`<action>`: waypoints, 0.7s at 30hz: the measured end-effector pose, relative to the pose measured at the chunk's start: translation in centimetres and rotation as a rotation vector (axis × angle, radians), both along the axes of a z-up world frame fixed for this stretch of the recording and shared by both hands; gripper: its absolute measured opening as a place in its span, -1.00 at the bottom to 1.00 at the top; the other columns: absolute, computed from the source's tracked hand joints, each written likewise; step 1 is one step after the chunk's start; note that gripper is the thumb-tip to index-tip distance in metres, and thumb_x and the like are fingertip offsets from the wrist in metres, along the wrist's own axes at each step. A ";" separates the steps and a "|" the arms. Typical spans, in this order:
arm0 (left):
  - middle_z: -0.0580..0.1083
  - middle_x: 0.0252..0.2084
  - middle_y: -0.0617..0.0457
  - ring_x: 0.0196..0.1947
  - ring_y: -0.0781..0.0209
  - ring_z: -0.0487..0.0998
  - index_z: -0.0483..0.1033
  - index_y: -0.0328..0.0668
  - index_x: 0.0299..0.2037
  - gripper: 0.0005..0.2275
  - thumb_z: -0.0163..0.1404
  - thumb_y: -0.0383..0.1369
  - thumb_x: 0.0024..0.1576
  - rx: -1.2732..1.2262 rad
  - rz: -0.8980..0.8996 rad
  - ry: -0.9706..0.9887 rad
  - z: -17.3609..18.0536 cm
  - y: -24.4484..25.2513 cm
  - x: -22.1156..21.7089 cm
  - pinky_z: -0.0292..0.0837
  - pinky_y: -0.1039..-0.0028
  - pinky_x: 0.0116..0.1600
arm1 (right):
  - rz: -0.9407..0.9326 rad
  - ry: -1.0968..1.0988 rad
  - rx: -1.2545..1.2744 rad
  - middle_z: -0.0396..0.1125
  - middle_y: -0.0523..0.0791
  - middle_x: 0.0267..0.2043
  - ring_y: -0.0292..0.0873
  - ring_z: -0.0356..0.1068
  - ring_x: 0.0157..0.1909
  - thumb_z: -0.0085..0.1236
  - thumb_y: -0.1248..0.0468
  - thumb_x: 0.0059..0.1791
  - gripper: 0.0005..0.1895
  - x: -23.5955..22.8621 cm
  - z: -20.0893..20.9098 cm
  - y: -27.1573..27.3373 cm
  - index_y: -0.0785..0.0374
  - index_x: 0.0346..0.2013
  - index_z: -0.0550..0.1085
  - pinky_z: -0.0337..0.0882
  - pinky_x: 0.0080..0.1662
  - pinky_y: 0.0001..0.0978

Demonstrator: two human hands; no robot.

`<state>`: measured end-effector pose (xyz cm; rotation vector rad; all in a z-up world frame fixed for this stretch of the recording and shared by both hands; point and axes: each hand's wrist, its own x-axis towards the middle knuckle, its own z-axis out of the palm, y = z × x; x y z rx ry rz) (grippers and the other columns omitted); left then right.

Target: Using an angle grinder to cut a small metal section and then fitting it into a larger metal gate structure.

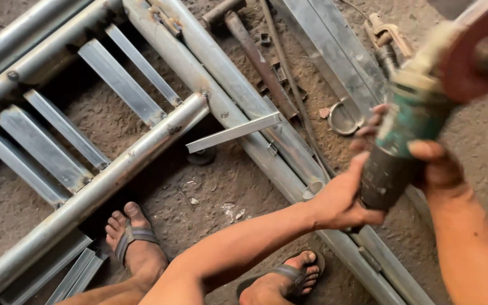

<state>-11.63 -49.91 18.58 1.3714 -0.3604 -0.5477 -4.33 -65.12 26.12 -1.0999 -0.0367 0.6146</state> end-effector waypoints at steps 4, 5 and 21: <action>0.40 0.16 -0.30 0.05 -0.38 0.51 0.02 -0.21 0.37 -0.08 0.06 -0.11 -0.29 0.168 -0.072 0.064 -0.8 0.1 -0.7 0.38 0.09 0.09 | -0.267 0.081 -0.027 0.40 0.10 -0.16 0.15 0.44 -0.11 0.29 0.21 -0.34 -0.30 -2.2 -3.9 -0.8 0.32 0.08 0.41 0.40 0.17 0.03; 0.27 0.25 -0.41 0.09 -0.48 0.44 -0.14 -0.29 0.41 -0.09 0.04 -0.20 -0.20 0.153 0.031 -0.010 -1.9 -0.6 -1.5 0.36 -0.02 0.10 | -0.306 0.062 -0.153 0.41 0.04 -0.19 0.08 0.46 -0.16 0.25 0.23 -0.28 -0.39 -2.2 -4.1 0.0 0.33 0.04 0.40 0.46 0.08 -0.06; 0.37 0.09 -0.23 0.08 -0.14 0.36 0.28 -0.30 0.32 -0.42 -0.01 -0.01 0.25 1.046 0.626 -0.740 -14.0 12.2 4.5 0.25 0.11 0.24 | -0.361 -0.034 -0.618 0.40 0.00 -0.21 -0.08 0.47 -0.19 0.23 0.39 -0.20 -0.68 -0.1 -6.5 0.8 0.43 -0.19 0.44 0.69 -0.06 -0.08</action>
